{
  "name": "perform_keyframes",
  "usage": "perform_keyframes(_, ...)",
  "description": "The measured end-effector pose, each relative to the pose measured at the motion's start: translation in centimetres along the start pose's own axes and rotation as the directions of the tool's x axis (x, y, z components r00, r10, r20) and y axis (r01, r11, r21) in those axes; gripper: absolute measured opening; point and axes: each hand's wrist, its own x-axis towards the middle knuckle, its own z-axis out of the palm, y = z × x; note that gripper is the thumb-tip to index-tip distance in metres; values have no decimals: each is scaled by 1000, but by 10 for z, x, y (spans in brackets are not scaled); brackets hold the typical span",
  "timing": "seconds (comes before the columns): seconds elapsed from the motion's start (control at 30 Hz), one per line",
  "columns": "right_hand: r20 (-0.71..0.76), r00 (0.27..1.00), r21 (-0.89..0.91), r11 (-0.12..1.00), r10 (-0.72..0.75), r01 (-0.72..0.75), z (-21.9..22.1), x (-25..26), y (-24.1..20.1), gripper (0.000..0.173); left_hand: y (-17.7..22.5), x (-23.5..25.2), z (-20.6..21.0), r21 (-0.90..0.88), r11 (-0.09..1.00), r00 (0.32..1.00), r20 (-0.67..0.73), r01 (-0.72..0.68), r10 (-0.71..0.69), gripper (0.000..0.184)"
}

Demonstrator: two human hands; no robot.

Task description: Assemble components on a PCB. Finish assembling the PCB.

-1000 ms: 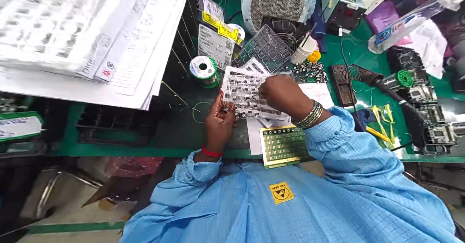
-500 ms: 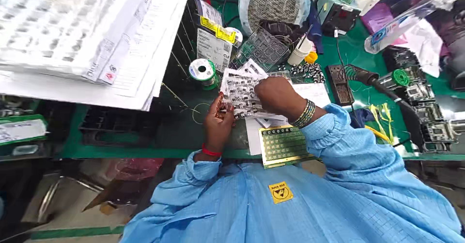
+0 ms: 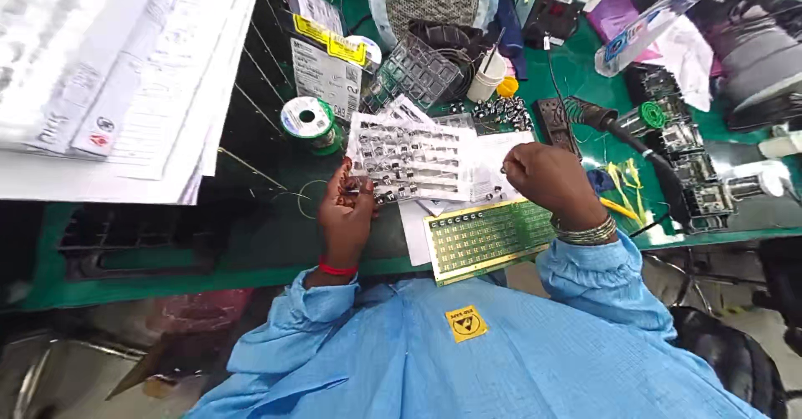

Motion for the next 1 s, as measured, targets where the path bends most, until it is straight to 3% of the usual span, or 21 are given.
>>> perform_keyframes(0.13,138,975,-45,985,173,-168,25,-17,30,19,0,0,1,-14,1000,1000,-4,-15,15,53)
perform_keyframes(0.3,243,936,-56,967,254,-248,23,-16,22,19,1,0,1,-2,1000,1000,-7,7,-7,51)
perform_keyframes(0.4,-3,998,-3,998,64,-64,18,-7,10,22,-1,0,0,24,1000,1000,-8,0,1,51)
perform_keyframes(0.5,-193,971,71,985,-140,156,12,18,-20,21,0,0,0,19,1000,1000,-12,-5,5,50)
perform_keyframes(0.57,-231,945,114,958,-233,264,17,40,-40,19,1,0,0,16,1000,1000,-7,10,-10,50)
perform_keyframes(0.8,-61,953,100,948,-297,302,42,88,-82,15,-2,0,0,27,1000,1000,-20,-9,10,48)
perform_keyframes(1.0,193,970,-33,987,-150,159,29,96,-102,20,-3,1,2,-21,1000,1000,-16,-17,17,49)
